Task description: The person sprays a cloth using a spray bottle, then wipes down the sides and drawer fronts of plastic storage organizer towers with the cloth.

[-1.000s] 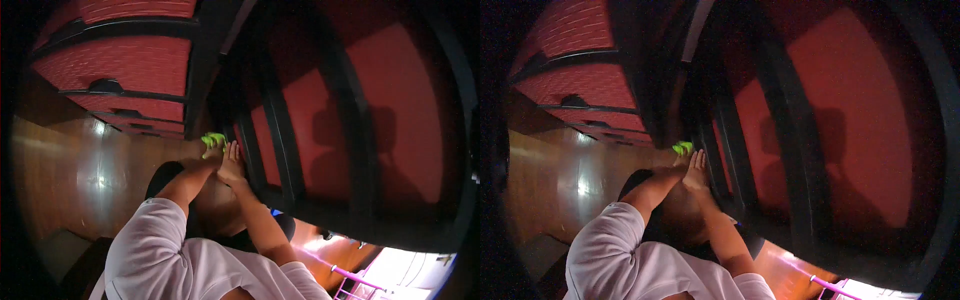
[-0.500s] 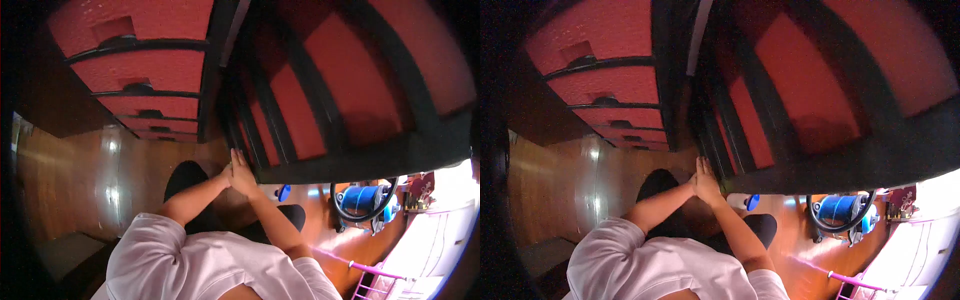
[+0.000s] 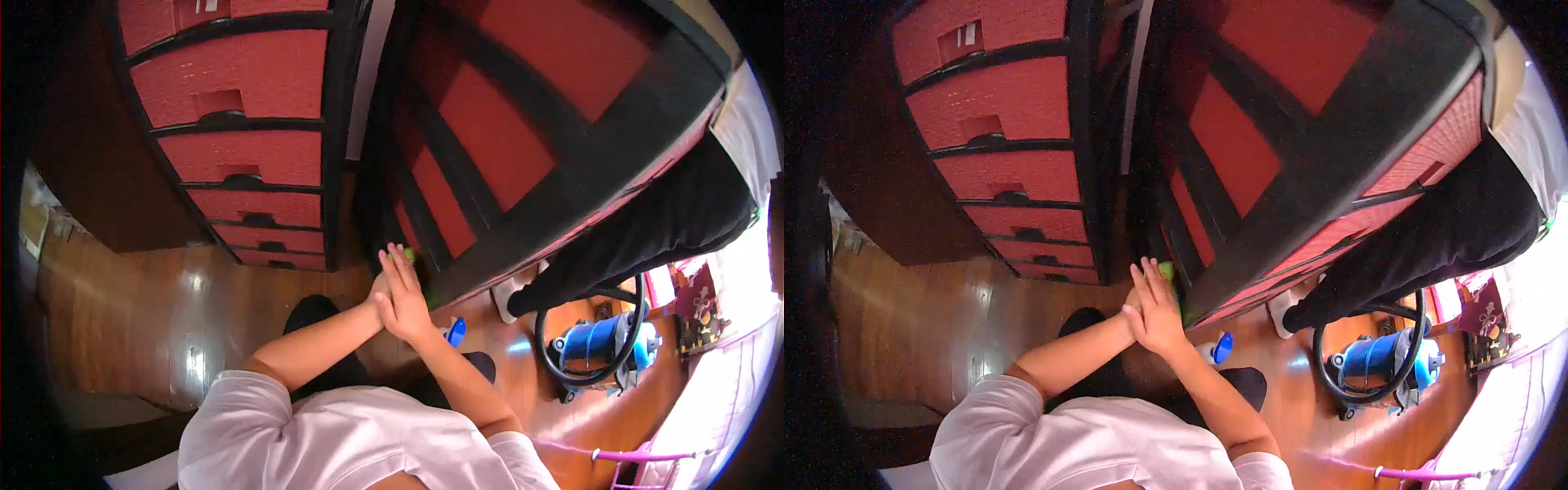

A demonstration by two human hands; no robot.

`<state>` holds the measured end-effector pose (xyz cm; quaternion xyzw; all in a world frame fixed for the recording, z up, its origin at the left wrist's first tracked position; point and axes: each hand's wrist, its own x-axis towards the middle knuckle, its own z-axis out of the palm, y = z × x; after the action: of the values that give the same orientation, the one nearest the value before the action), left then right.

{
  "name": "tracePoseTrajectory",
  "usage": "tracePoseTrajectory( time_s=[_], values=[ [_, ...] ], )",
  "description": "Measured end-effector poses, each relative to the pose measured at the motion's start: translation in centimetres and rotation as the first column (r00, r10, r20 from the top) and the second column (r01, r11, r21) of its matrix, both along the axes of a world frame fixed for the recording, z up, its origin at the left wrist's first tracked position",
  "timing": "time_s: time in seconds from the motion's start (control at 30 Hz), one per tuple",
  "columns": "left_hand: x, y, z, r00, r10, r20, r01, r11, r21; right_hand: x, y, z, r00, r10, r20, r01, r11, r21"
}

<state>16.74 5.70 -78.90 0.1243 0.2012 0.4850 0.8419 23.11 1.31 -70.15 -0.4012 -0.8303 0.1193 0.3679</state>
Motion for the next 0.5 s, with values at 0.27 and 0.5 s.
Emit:
tracePoseTrajectory(
  time_s=[0.27, 0.5],
  values=[
    [-0.7, 1.8, 8.3, 0.964, 0.095, 0.247, -0.125, 0.986, 0.109, 1.3, 1.6, 6.3, 0.999, 0.0, 0.038, -0.003, 0.995, 0.096],
    [-0.1, 1.8, 10.3, 0.908, 0.147, 0.392, -0.209, 0.971, 0.119, 1.7, 2.3, 5.7, 0.994, 0.038, 0.101, -0.044, 0.998, 0.055]
  ],
)
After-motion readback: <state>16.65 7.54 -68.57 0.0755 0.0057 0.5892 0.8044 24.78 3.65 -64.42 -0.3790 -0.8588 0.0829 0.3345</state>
